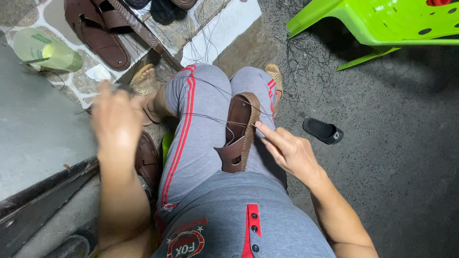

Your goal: The person sits on a low stool and sews a brown leather sandal held on their lap. They use a curved stitching awl and a needle with thread to stitch along the sandal's edge, repeatedly pulling the thread tight. The person briefly lifts the sandal to inspect the stitching before continuing.

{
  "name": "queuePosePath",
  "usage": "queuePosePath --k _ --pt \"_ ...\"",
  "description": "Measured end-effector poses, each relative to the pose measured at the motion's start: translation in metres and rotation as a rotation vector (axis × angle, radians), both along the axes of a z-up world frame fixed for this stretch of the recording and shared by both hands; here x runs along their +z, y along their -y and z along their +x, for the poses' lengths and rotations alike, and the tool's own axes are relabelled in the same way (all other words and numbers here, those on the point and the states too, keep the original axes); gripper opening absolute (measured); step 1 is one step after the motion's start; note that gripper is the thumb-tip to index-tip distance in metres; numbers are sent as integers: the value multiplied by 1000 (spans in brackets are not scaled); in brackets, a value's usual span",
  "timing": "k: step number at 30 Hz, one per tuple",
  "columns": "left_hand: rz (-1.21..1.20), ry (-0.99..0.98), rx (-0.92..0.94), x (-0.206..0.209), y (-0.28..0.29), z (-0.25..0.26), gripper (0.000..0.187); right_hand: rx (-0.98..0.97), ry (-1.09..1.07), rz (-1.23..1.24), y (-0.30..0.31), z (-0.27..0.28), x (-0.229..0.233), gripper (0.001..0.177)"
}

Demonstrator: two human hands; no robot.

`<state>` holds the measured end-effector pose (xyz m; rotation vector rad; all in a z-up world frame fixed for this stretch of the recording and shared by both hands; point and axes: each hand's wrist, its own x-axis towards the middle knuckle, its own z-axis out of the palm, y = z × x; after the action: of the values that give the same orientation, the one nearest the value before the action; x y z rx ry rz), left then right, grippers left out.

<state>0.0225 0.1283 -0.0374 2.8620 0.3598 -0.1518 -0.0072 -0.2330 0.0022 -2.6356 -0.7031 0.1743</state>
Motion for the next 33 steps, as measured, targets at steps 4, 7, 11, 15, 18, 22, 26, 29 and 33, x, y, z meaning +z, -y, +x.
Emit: queuePosePath --k 4,7,11,15,18,22,26,29,33 --pt "-47 391 -225 0 57 2 27 11 -39 -98 6 2 -5 41" --pt "-568 512 -514 11 96 22 37 12 -59 -143 5 4 0 41" --pt "-770 410 -798 -2 118 50 31 3 -130 -207 2 11 13 42" --pt "-719 308 -894 -11 129 68 38 16 -170 -415 -9 19 32 48" --pt "-581 272 -909 -17 136 79 42 32 -202 -543 -18 21 45 52" --pt "-560 236 -907 -15 141 87 42 59 -150 -660 -23 23 47 52" --pt "-537 207 -912 -13 140 90 44 121 -63 -485 -15 26 32 39" --pt "-537 200 -914 -22 142 91 45 121 60 -250 -2 25 7 29" --pt "-514 218 -889 -32 148 90 43 53 161 -176 -1 20 -16 28"
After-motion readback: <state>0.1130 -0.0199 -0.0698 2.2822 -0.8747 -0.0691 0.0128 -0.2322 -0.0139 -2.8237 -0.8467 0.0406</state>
